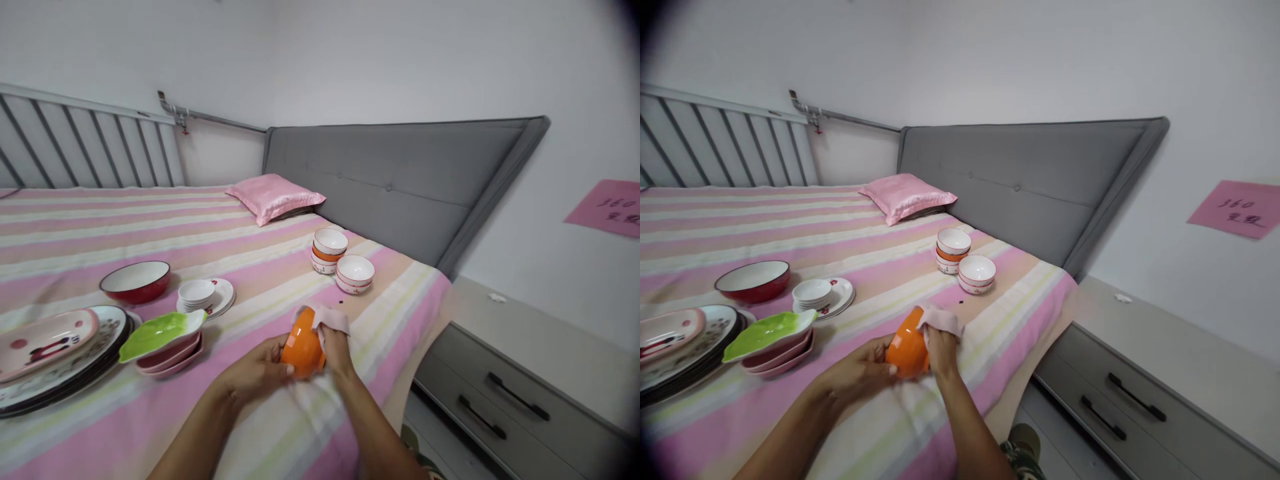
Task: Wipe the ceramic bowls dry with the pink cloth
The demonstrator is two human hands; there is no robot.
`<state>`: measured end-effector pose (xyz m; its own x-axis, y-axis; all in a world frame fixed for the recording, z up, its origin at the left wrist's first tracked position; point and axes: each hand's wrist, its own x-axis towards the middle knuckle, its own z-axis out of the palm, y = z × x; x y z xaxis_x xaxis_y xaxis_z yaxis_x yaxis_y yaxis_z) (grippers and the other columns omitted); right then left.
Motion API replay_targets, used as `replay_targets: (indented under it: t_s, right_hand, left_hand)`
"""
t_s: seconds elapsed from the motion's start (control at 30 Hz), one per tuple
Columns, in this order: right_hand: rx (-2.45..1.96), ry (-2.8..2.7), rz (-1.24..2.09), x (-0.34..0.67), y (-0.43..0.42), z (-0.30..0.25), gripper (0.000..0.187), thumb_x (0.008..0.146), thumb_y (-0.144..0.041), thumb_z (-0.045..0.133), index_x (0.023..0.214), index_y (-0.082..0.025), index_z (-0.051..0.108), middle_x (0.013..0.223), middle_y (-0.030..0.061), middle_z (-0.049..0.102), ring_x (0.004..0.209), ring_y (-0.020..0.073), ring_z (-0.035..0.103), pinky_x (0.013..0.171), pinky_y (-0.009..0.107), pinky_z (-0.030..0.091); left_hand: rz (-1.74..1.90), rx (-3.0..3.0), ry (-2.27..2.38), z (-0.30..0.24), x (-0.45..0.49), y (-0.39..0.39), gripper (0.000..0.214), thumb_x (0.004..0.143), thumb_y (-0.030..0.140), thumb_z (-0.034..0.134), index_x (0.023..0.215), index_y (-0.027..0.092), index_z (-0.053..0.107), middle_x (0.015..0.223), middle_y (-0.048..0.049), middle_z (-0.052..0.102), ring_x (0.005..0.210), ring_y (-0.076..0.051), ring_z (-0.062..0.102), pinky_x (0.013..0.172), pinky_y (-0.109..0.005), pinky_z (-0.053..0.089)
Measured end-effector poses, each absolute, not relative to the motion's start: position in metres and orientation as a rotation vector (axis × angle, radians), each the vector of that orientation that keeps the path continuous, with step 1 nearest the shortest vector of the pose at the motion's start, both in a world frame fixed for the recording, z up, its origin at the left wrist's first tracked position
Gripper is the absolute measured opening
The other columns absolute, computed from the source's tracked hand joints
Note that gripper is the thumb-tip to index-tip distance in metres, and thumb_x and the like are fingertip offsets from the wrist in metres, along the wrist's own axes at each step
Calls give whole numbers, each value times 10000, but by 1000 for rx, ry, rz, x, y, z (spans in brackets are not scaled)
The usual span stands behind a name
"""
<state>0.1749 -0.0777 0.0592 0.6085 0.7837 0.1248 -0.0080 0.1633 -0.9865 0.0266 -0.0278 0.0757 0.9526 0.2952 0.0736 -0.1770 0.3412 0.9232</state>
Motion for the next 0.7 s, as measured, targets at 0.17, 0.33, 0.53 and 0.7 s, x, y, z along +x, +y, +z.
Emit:
replay_targets:
  t_s: [0.17, 0.33, 0.53, 0.7]
  right_hand:
    - [-1405, -1485, 115, 155, -97, 64, 290, 769, -260, 505, 1013, -240, 661, 1105, 35, 658, 1146, 234, 514, 1089, 389, 278]
    - [-1381, -1617, -176, 131, -102, 65, 412, 773, -265, 548, 1183, -259, 583, 1199, 40, 609, 1204, 259, 478, 1089, 418, 280]
    - [-1417, -1699, -312, 129, -100, 73, 404, 780, -301, 534, 1170, -220, 595, 1199, 69, 616, 1176, 296, 479, 1111, 501, 155]
    - [-1576, -1728, -219, 141, -93, 85, 290, 769, -296, 545, 1004, -193, 679, 1081, 93, 667, 1078, 306, 523, 1006, 469, 286]
  left_hand:
    - [368, 1183, 173, 77, 27, -26, 359, 707, 183, 721, 1055, 139, 645, 950, -112, 682, 812, -213, 636, 765, -312, 486]
    - [444, 1190, 313, 70, 24, -24, 322, 680, 165, 734, 997, 135, 693, 945, -114, 705, 817, -239, 650, 755, -320, 505]
    - [425, 1173, 465, 59, 14, -17, 423, 623, 201, 774, 1034, 163, 684, 978, -93, 706, 883, -262, 638, 791, -333, 498]
    - [259, 1460, 368, 66, 9, -11, 284, 632, 234, 767, 900, 153, 717, 905, -69, 704, 834, -244, 620, 763, -316, 485]
